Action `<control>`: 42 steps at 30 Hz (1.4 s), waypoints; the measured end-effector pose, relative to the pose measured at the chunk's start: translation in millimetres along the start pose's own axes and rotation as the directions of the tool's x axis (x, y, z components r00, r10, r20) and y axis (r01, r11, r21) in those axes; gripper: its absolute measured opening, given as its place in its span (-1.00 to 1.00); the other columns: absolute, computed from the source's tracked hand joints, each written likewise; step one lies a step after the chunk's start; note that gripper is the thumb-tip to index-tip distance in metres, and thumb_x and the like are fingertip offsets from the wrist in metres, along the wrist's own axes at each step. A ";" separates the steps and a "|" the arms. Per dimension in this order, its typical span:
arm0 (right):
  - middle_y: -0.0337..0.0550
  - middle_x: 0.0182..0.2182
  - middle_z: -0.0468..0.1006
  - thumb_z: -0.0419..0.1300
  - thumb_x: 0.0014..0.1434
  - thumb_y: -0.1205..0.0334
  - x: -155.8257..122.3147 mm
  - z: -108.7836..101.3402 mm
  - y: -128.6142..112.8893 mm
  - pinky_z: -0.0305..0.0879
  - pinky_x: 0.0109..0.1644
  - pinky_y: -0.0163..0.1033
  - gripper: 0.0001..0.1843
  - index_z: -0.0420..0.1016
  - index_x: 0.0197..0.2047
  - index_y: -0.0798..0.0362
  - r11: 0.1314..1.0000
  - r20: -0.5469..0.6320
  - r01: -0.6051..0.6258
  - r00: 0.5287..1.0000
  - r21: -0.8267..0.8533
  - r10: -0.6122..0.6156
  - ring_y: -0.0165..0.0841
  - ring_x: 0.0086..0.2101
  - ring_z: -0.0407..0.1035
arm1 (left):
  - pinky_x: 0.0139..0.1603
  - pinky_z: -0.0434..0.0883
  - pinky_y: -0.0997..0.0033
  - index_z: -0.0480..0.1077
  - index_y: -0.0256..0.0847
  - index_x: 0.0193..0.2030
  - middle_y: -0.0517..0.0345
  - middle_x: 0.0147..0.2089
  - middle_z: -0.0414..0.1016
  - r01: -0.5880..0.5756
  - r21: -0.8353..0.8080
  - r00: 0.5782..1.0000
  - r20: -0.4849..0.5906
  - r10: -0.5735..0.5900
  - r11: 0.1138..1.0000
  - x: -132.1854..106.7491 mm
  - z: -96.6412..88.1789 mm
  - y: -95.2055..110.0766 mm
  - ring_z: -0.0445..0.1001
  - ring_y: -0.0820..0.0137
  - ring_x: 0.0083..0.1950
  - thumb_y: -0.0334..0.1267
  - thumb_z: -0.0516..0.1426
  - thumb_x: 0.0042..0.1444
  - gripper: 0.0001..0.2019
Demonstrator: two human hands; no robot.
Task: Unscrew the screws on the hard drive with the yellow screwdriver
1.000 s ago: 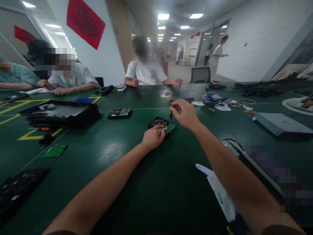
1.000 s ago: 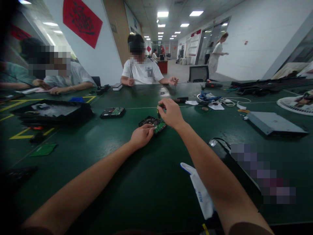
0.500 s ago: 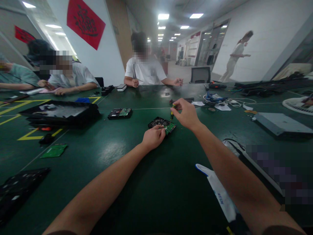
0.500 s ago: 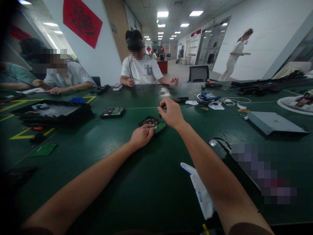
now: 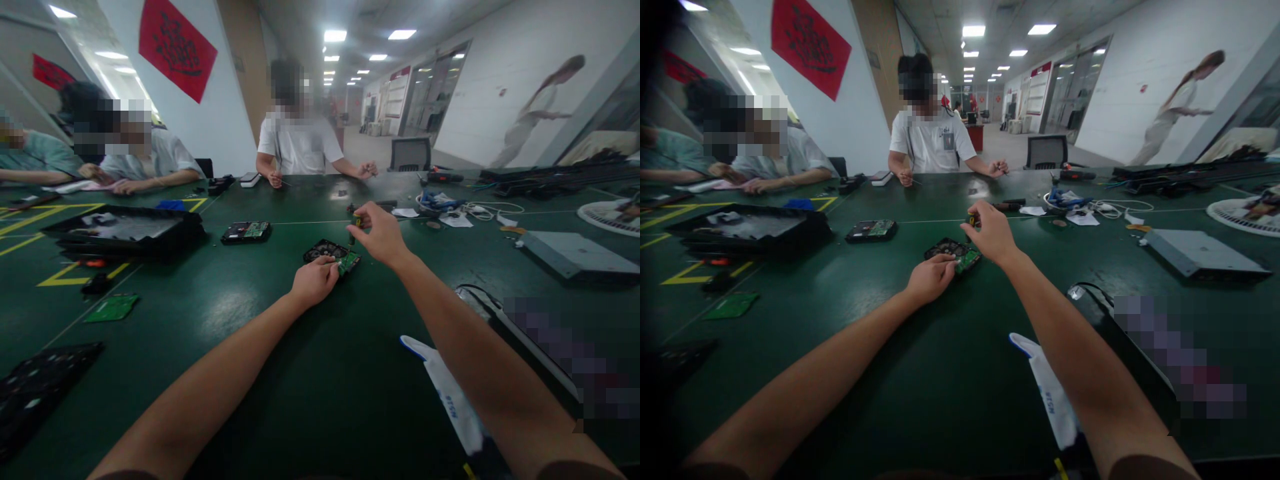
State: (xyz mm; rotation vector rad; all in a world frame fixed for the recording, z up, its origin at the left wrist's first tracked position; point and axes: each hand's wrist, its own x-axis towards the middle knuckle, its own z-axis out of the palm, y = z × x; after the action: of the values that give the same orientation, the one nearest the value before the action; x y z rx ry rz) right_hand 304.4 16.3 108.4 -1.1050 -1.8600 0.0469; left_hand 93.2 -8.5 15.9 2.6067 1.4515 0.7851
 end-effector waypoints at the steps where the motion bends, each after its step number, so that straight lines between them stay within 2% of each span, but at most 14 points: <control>1: -0.05 -0.16 0.57 0.35 0.20 0.14 0.1 -0.1 0.2 0.45 -0.05 0.00 -0.74 0.43 -0.10 -0.02 1.000 -0.001 0.017 1.000 -0.005 -0.017 -0.16 -0.20 0.47 | 0.20 0.53 0.32 0.66 -0.07 0.04 0.16 0.21 0.60 0.002 0.002 1.000 -0.003 -0.002 1.000 0.0 0.2 0.0 0.62 0.29 0.12 -0.12 -0.01 0.48 -0.62; 4: -0.05 -0.18 0.56 0.29 0.27 0.15 0.5 -1.1 -0.6 0.43 -0.03 0.00 -0.83 0.46 -0.10 -0.01 0.997 0.001 0.066 0.998 -0.031 -0.066 -0.17 -0.20 0.46 | 0.19 0.53 0.31 0.66 -0.09 0.04 0.15 0.20 0.61 0.005 0.007 1.000 -0.007 -0.005 1.000 0.0 0.7 -0.3 0.63 0.28 0.10 -0.12 -0.02 0.48 -0.61; 7: -0.06 -0.20 0.55 0.27 0.27 0.19 0.6 -1.8 -2.5 0.43 -0.05 -0.01 -0.87 0.46 -0.12 -0.02 0.997 0.001 0.056 0.998 -0.045 -0.056 -0.18 -0.21 0.46 | 0.20 0.53 0.32 0.65 -0.08 0.05 0.15 0.21 0.60 -0.002 0.000 1.000 -0.003 0.002 1.000 0.1 0.4 -0.7 0.62 0.28 0.12 -0.12 -0.01 0.48 -0.61; 13: -0.05 -0.22 0.58 0.32 0.24 0.12 -0.1 -0.1 -2.8 0.48 -0.16 -0.04 -0.80 0.42 -0.14 -0.03 1.000 -0.038 -0.019 0.999 0.006 0.019 -0.18 -0.25 0.49 | 0.18 0.54 0.31 0.66 -0.09 0.03 0.17 0.22 0.59 -0.006 -0.004 1.000 -0.007 0.006 1.000 -0.4 -0.5 -0.3 0.63 0.26 0.11 -0.10 -0.02 0.48 -0.60; 17: -0.07 -0.22 0.59 0.30 0.27 0.09 -0.1 -0.1 -3.4 0.48 -0.13 -0.03 -0.81 0.43 -0.13 -0.04 1.000 -0.009 -0.003 1.000 -0.010 0.003 -0.18 -0.24 0.49 | 0.20 0.53 0.31 0.66 -0.08 0.04 0.16 0.22 0.60 0.011 -0.006 1.000 0.000 -0.011 1.000 -0.5 -0.6 0.5 0.62 0.27 0.12 -0.11 -0.01 0.48 -0.61; 21: -0.04 -0.19 0.60 0.24 0.28 0.21 -1.0 0.1 -5.6 0.48 -0.07 -0.01 -0.87 0.44 -0.10 -0.02 1.000 -0.014 0.007 1.000 -0.022 -0.007 -0.18 -0.23 0.51 | 0.20 0.53 0.32 0.66 -0.07 0.05 0.17 0.22 0.60 0.013 0.001 1.000 0.004 -0.013 1.000 -0.3 -1.2 0.7 0.62 0.27 0.12 -0.11 -0.01 0.47 -0.62; 27: -0.06 -0.21 0.61 0.31 0.24 0.15 -0.6 -0.4 -4.7 0.49 -0.12 -0.02 -0.77 0.41 -0.08 -0.03 0.999 -0.028 -0.031 0.999 0.028 0.031 -0.18 -0.23 0.52 | 0.20 0.54 0.30 0.65 -0.06 0.05 0.17 0.22 0.59 0.012 -0.003 1.000 0.007 -0.012 1.000 -0.2 -0.1 0.4 0.62 0.27 0.12 -0.10 -0.02 0.48 -0.60; 33: -0.08 -0.23 0.58 0.27 0.26 0.16 0.8 -4.2 -8.4 0.47 -0.12 -0.03 -0.86 0.39 -0.17 -0.05 1.000 -0.010 0.003 1.000 -0.018 -0.003 -0.19 -0.25 0.48 | 0.20 0.54 0.31 0.66 -0.06 0.03 0.17 0.21 0.60 0.004 0.007 1.000 -0.003 -0.004 1.000 -0.4 0.1 0.3 0.63 0.27 0.12 -0.11 -0.02 0.48 -0.61; 38: -0.06 -0.22 0.58 0.21 0.24 0.29 -0.1 -4.4 -12.7 0.48 -0.07 -0.04 -0.90 0.39 -0.16 -0.03 1.000 -0.015 0.016 1.000 0.015 -0.016 -0.19 -0.23 0.49 | 0.20 0.54 0.31 0.66 -0.07 0.04 0.16 0.20 0.60 0.002 0.002 1.000 -0.005 -0.002 1.000 -0.4 -0.4 0.5 0.62 0.27 0.12 -0.11 -0.01 0.48 -0.61; 42: -0.06 -0.22 0.57 0.22 0.25 0.27 0.5 -4.7 -12.0 0.46 -0.04 -0.02 -0.91 0.43 -0.15 -0.02 0.998 0.001 0.065 0.998 -0.013 -0.065 -0.18 -0.22 0.48 | 0.18 0.54 0.31 0.66 -0.05 0.03 0.18 0.21 0.60 0.010 0.005 1.000 -0.007 -0.010 1.000 -0.4 -0.5 0.8 0.63 0.27 0.11 -0.10 -0.01 0.48 -0.61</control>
State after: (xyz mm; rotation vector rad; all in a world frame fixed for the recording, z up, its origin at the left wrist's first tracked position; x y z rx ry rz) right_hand 299.7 7.7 116.8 -1.0535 -1.8981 -0.0025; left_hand 93.5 -9.3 16.4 2.6011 1.4694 0.7916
